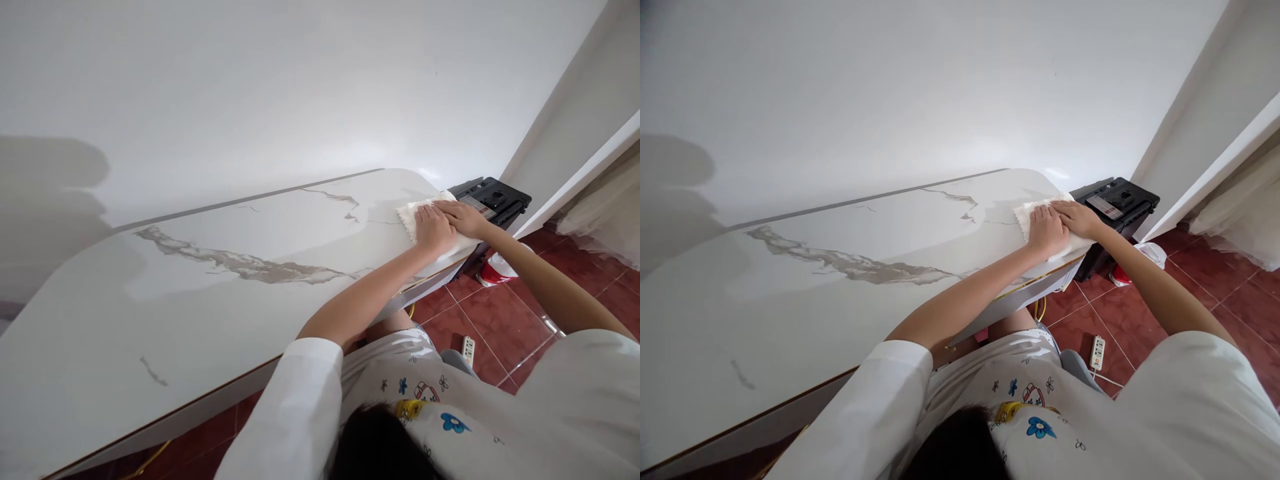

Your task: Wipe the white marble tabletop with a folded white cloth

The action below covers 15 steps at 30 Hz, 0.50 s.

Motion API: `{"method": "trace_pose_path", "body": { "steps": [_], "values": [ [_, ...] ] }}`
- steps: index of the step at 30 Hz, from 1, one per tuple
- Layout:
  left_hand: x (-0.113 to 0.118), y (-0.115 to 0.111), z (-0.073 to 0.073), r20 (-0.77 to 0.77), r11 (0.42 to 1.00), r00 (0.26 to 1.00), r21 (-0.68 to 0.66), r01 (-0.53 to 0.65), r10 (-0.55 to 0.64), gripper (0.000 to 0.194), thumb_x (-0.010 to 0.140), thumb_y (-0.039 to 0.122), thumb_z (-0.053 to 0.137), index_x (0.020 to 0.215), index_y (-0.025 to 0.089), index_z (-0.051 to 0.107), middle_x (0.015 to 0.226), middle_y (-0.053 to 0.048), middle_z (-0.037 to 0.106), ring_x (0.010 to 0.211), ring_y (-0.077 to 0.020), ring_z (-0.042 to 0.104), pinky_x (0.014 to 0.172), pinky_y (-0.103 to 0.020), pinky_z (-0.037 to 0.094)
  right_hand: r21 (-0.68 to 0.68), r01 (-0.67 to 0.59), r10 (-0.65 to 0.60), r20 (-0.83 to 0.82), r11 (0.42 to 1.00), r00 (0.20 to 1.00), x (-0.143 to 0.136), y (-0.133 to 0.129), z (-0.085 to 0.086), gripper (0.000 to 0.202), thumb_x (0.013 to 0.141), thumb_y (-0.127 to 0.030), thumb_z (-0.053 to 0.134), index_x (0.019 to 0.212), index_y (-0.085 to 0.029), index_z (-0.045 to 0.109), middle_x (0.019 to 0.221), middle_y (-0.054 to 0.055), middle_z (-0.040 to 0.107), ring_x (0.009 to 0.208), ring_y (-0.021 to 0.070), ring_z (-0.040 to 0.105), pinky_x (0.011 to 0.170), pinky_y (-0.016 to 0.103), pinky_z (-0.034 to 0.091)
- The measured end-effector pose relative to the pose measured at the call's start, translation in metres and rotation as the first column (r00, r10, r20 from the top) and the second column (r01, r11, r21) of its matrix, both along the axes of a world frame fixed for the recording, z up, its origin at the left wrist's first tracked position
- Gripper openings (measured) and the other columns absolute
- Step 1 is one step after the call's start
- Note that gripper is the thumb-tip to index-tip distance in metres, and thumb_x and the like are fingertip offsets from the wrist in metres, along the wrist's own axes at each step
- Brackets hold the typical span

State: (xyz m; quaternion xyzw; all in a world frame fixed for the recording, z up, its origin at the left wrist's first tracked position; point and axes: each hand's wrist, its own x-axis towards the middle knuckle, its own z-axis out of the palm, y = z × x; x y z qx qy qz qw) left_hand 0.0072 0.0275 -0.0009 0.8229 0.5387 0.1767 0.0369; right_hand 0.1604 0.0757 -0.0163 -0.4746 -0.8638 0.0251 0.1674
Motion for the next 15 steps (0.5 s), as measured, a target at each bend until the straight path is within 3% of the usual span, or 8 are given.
{"method": "trace_pose_path", "body": {
  "steps": [8, 15],
  "values": [
    [-0.024, 0.071, -0.005, 0.071, 0.998, 0.996, 0.028, -0.064, 0.062, 0.052, 0.09, 0.023, 0.037, 0.133, -0.005, 0.045, 0.134, -0.025, 0.05, 0.127, -0.0319, 0.042, 0.11, -0.041, 0.027, -0.001, 0.016, -0.015, 0.041, 1.0, 0.999, -0.032, 0.073, 0.002, 0.049, 0.097, -0.036, 0.026, 0.137, -0.024, 0.051, 0.143, 0.0, 0.052, 0.132, 0.0225, 0.046, 0.111, 0.043, 0.037],
    [-0.058, 0.139, -0.006, 0.056, 0.994, 0.992, -0.01, -0.11, 0.11, 0.049, 0.092, 0.024, 0.036, 0.132, -0.002, 0.045, 0.133, -0.023, 0.051, 0.126, -0.0311, 0.041, 0.108, -0.04, 0.027, -0.039, 0.068, -0.067, 0.034, 0.997, 0.997, -0.076, 0.141, 0.004, 0.049, 0.094, -0.031, 0.03, 0.135, -0.018, 0.053, 0.143, 0.006, 0.052, 0.128, 0.0258, 0.049, 0.106, 0.044, 0.038]
  ]
}}
